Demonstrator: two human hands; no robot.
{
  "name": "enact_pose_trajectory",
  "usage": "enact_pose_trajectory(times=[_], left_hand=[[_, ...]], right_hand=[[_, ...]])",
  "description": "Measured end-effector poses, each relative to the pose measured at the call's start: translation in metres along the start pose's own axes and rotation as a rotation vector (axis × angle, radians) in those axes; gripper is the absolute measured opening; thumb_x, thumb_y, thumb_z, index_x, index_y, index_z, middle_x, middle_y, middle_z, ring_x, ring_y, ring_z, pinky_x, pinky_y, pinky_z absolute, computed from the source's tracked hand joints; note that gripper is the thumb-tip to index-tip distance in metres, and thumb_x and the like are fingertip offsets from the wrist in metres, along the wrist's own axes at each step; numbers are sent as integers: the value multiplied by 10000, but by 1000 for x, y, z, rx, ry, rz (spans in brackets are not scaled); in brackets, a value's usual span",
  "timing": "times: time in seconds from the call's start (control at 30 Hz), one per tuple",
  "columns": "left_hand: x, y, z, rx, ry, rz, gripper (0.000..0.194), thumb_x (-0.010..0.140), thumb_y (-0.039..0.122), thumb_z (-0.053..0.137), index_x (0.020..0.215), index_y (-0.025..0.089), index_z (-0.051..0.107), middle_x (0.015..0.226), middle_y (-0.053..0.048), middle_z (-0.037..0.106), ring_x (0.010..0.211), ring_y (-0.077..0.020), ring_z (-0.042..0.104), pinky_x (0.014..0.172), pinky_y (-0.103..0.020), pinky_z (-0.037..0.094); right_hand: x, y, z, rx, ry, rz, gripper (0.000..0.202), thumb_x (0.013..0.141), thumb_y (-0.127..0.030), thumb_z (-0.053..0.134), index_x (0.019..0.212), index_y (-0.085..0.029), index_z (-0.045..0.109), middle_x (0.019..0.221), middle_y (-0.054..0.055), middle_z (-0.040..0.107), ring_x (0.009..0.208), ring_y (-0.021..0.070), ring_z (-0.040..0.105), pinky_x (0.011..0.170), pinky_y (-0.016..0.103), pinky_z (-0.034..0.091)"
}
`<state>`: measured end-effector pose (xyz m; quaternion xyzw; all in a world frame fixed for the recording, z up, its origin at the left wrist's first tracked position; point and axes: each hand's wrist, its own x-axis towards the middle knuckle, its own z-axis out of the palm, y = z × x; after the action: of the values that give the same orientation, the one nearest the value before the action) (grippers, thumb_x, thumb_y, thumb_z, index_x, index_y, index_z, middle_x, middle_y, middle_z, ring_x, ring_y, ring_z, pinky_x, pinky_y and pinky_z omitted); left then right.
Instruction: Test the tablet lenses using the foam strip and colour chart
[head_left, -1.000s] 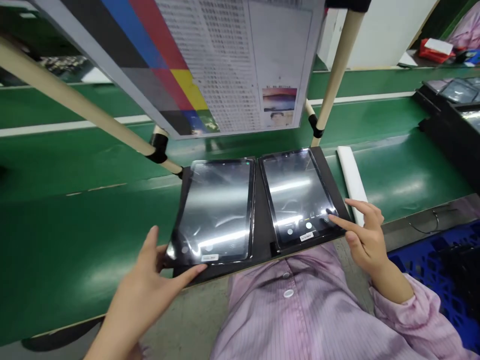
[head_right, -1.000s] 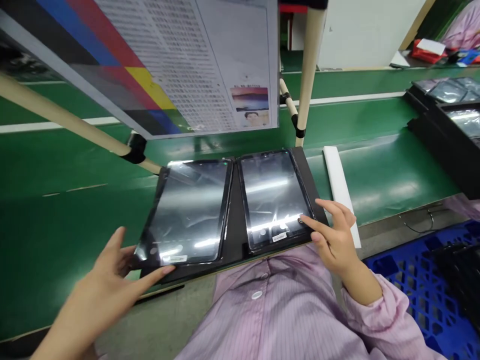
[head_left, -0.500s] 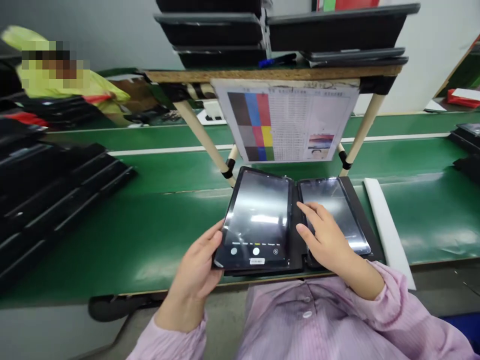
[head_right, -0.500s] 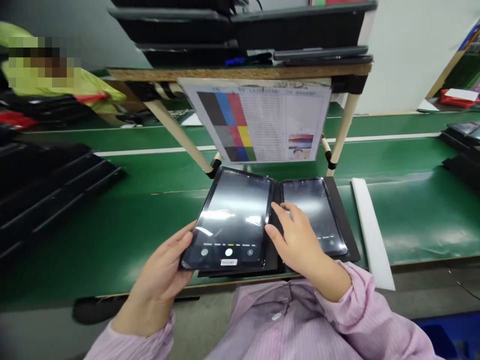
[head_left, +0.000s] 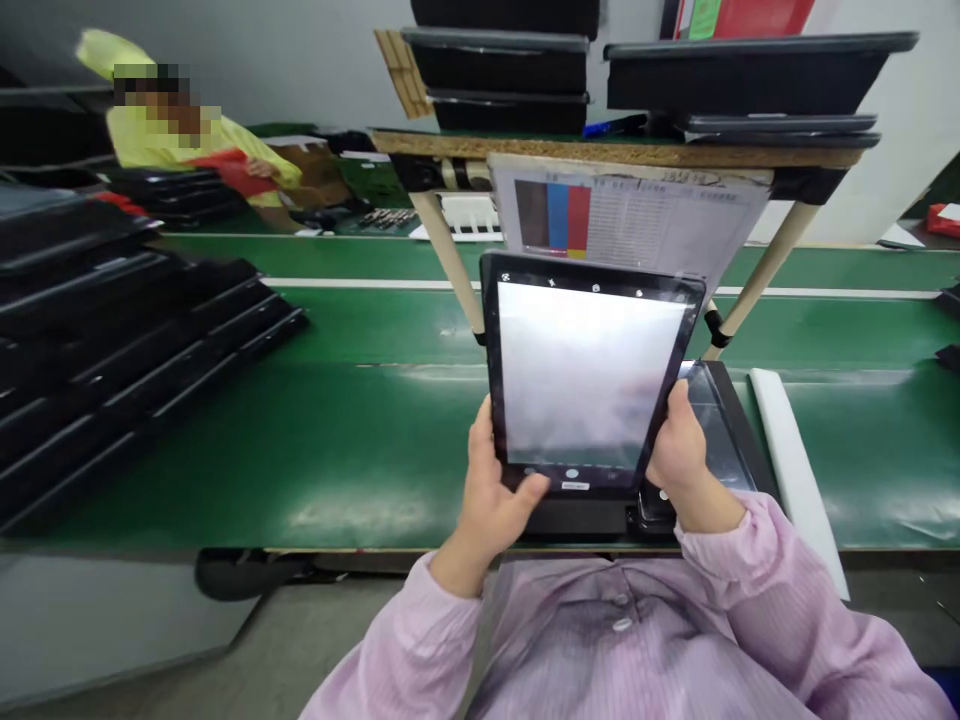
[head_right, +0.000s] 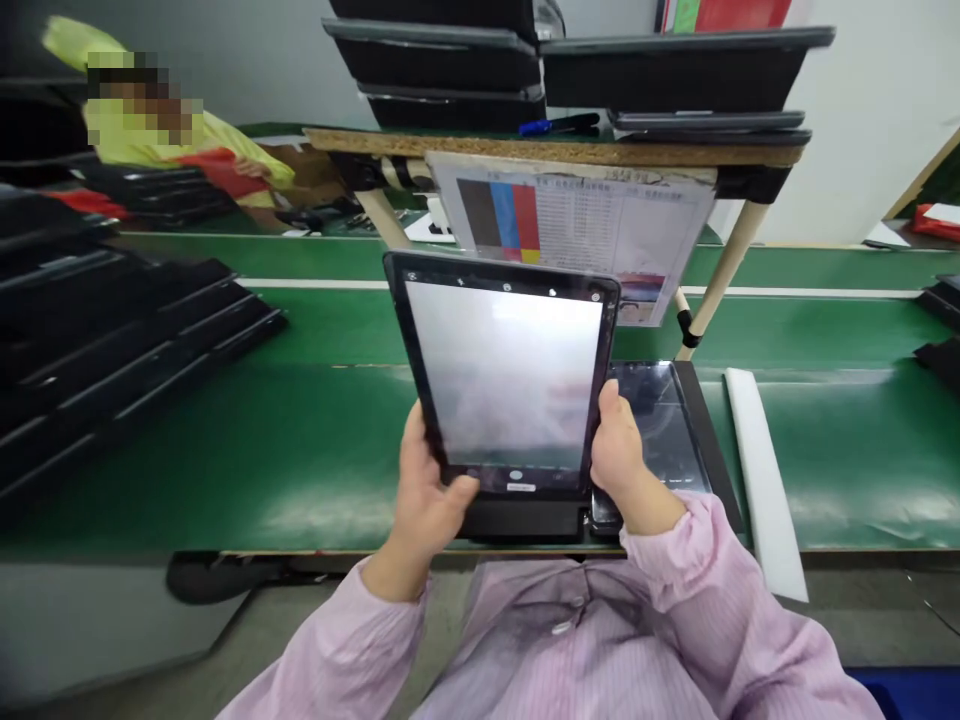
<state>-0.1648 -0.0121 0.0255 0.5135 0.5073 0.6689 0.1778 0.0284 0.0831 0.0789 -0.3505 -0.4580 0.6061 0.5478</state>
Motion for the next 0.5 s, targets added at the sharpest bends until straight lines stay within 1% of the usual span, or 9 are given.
enact_pose_trajectory(times=[0.07,0.1,0.13,0.2,0.33,0.5], left_hand=[[-4,-9,2,283,-69,101,1295,708,623,923,1716,234,208,1647,-233,407,1541,-424,422,1255,-584,381],[-6,-13,2,385,-84,125,1385,684,595,949,1726,232,113,1639,-250,378,1532,-436,421,1236,-605,398],[-8,-16,3,455,-96,143,1440,675,565,964,1726,237,36,1634,-262,349,1521,-443,426,1213,-617,422],[-11,-22,4,509,-119,171,1492,677,508,978,1712,252,-65,1641,-280,288,1510,-448,431,1183,-619,455],[-13,-28,10,496,-120,209,1485,703,453,975,1686,268,-122,1658,-295,214,1524,-456,415,1189,-617,457],[-10,-30,14,529,-78,238,1451,729,432,968,1678,265,-117,1651,-293,239,1522,-459,415,1196,-642,444]], right_hand=[[7,2,-2,50,-10,-5,713,761,-947,623,874,-254,746,930,64,820,1018,312,796,867,461,679],[9,3,-2,75,-5,-15,689,751,-930,655,845,-253,739,922,62,817,1032,315,792,874,462,678],[11,6,-3,84,0,-38,668,749,-915,674,825,-254,730,916,59,814,1056,317,786,890,463,675],[13,12,-3,79,8,-93,631,760,-884,694,812,-256,712,916,53,809,1124,318,767,951,469,661],[17,23,-7,21,15,-181,592,846,-840,636,903,-256,710,1007,53,805,1260,300,707,1077,490,609],[23,28,-13,24,-8,-209,574,880,-821,602,965,-267,724,1071,45,795,1364,294,650,1158,504,557]])
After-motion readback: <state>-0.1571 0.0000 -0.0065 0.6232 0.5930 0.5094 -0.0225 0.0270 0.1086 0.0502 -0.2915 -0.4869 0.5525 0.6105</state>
